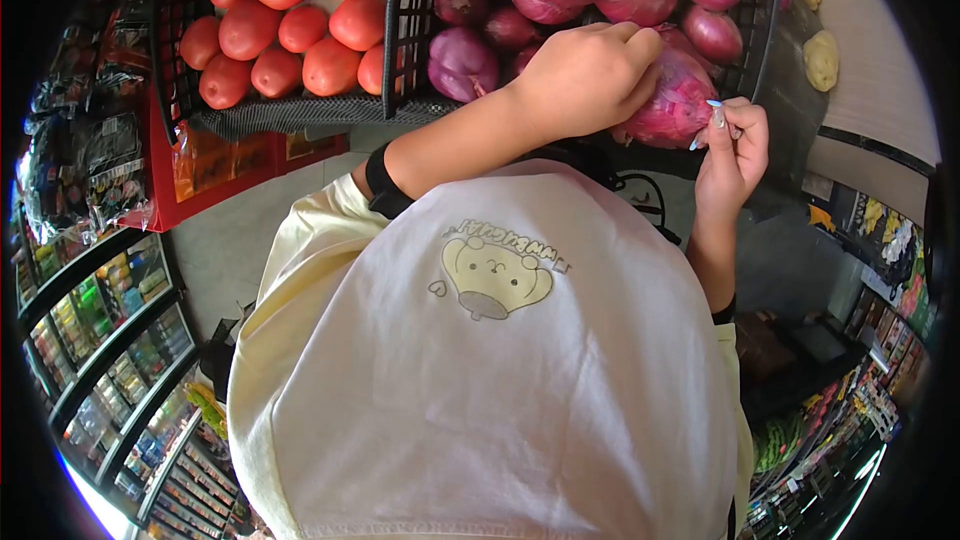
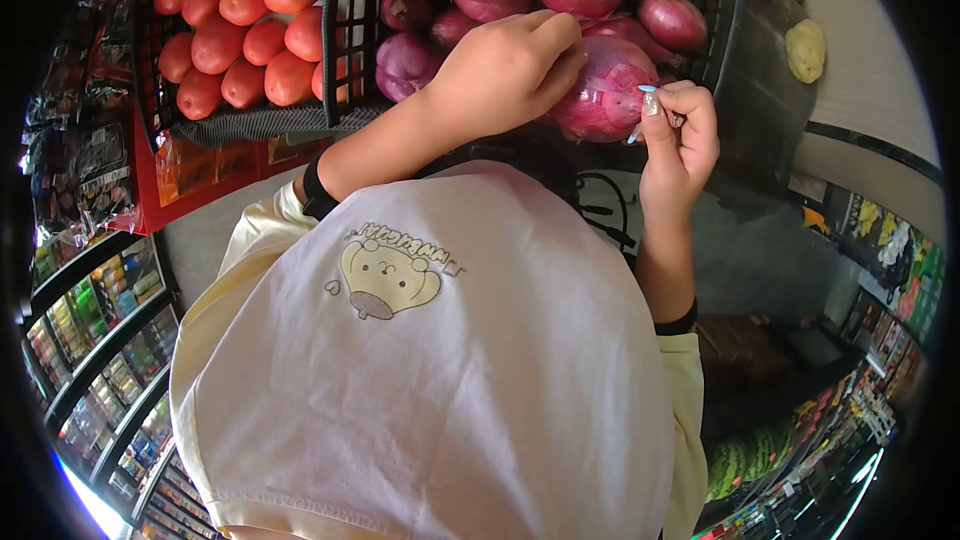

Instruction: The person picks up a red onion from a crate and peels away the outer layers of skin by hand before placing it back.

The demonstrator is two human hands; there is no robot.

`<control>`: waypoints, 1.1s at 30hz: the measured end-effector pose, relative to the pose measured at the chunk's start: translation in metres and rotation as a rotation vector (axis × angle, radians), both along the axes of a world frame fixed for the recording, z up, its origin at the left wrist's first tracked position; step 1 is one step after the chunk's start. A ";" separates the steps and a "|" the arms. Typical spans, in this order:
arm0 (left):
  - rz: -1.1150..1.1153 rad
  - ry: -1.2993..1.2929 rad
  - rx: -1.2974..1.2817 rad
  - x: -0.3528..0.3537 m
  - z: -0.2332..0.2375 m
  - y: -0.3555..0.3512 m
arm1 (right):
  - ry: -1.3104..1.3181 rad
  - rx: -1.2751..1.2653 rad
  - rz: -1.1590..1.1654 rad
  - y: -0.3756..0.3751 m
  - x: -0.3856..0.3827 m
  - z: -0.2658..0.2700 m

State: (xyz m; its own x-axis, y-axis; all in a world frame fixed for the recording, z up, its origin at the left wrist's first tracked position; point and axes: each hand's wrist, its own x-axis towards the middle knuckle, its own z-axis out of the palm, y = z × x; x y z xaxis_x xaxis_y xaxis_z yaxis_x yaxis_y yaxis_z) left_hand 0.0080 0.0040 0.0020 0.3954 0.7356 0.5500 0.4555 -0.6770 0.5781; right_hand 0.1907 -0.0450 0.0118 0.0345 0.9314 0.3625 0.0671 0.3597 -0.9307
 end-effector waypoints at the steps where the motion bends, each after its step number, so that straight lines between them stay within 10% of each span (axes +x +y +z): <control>1: -0.001 0.001 0.000 0.000 -0.001 0.000 | 0.000 0.002 -0.001 0.000 0.000 0.000; 18: 0.233 0.425 -0.126 -0.040 -0.028 0.013 | 0.067 0.004 -0.007 0.002 0.015 -0.007; 21: 0.251 0.281 0.048 -0.031 -0.014 0.009 | 0.089 -0.003 0.008 0.003 0.016 -0.007; 33: -0.228 -0.307 -0.659 -0.011 0.000 0.005 | 0.033 0.003 0.047 -0.001 0.006 -0.002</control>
State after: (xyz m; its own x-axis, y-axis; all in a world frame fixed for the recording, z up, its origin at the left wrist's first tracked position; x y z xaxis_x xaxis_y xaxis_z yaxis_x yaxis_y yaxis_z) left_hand -0.0033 0.0093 0.0016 0.4773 0.8683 0.1352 0.0992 -0.2061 0.9735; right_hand 0.1968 -0.0465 0.0094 0.0023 0.9310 0.3651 0.0196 0.3650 -0.9308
